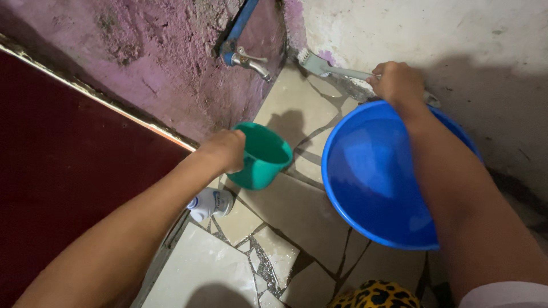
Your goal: The person cleans a tiled floor in a bathroom by pouring cleaning liquid from a bottle, scrubbing the tiles with a brush, and rinsing the area using water from a bucket with a small dipper.
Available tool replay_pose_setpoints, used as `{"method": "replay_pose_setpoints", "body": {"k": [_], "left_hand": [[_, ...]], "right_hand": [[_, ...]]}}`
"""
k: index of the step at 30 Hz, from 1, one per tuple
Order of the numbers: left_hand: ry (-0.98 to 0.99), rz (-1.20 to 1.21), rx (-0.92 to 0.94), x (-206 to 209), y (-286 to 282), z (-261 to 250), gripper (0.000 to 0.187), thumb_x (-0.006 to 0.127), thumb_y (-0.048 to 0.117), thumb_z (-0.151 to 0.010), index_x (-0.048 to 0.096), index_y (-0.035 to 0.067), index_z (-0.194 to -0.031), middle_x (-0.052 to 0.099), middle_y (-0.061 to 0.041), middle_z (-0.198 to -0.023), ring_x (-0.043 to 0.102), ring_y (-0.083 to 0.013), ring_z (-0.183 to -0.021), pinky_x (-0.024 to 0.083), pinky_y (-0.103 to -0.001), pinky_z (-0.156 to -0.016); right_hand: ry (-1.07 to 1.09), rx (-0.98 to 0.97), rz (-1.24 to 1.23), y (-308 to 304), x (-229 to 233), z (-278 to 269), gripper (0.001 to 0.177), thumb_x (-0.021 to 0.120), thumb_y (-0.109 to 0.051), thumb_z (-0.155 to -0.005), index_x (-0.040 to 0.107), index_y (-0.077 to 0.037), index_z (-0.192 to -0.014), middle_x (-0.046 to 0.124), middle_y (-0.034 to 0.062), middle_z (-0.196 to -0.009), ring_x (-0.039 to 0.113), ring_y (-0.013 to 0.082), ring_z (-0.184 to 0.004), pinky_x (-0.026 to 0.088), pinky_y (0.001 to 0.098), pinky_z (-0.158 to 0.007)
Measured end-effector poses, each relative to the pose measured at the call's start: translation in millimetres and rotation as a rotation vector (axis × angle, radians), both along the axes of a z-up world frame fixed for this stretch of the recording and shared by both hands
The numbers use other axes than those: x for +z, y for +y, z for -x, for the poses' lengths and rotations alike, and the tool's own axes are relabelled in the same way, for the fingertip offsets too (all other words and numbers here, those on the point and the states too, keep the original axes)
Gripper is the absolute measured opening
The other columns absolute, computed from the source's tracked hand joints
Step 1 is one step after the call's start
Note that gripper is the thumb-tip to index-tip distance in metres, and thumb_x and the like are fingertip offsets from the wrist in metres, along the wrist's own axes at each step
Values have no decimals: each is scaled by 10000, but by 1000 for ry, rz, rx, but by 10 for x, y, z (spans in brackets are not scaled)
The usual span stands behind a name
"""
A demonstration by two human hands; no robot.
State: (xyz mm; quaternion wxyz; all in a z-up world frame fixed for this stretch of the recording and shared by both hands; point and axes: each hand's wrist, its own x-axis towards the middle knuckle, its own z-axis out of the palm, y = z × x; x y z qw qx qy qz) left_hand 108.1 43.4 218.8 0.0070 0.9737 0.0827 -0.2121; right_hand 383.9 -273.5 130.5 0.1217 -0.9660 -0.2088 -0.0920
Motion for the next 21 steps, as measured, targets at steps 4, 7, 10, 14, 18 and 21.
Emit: {"method": "replay_pose_setpoints", "body": {"k": [4,7,10,14,18,21], "left_hand": [[216,64,97,138,-61,60,234,857,207,-717,812,33,-867,802,-99,-825,796,-223,-824,630,-369,-867],[238,57,115,77,-68,134,242,851,259,-740,812,55,-866,788,-76,-779,796,-223,-785,635,-378,-850],[154,36,95,-190,28,134,339,859,342,-758,791,64,-940,754,-105,-878,758,-273,-838,611,-417,-846],[-27,79,18,-547,201,114,657,911,518,-726,717,-1,-1078,719,-221,-1009,687,-343,-899,567,-434,-830],[161,437,320,-582,270,265,702,747,565,-871,752,-120,-1026,790,-262,-945,742,-246,-680,606,-382,-657],[8,844,487,-434,153,418,440,604,410,-977,715,-3,-1078,735,-181,-854,642,-199,-561,542,-356,-520]], "right_hand": [[-27,23,15,-19,16,61,293,759,-404,-931,816,-170,-1099,758,169,-912,716,382,-852,568,519,-763],[-46,26,24,-18,-2,50,307,756,-415,-931,817,-165,-1098,756,174,-921,717,384,-845,570,515,-755],[8,-11,13,-3,-28,17,344,750,-426,-931,799,-148,-1127,763,168,-928,738,359,-822,580,498,-757],[-40,-15,23,-10,-32,15,339,770,-429,-907,813,-162,-1113,760,175,-939,717,381,-856,569,508,-752],[-68,2,6,-25,-38,17,349,770,-440,-916,812,-160,-1119,763,166,-957,721,373,-869,574,501,-770],[-49,-25,15,-7,-48,-6,346,774,-441,-896,810,-163,-1100,763,159,-938,722,370,-863,572,505,-755]]}}
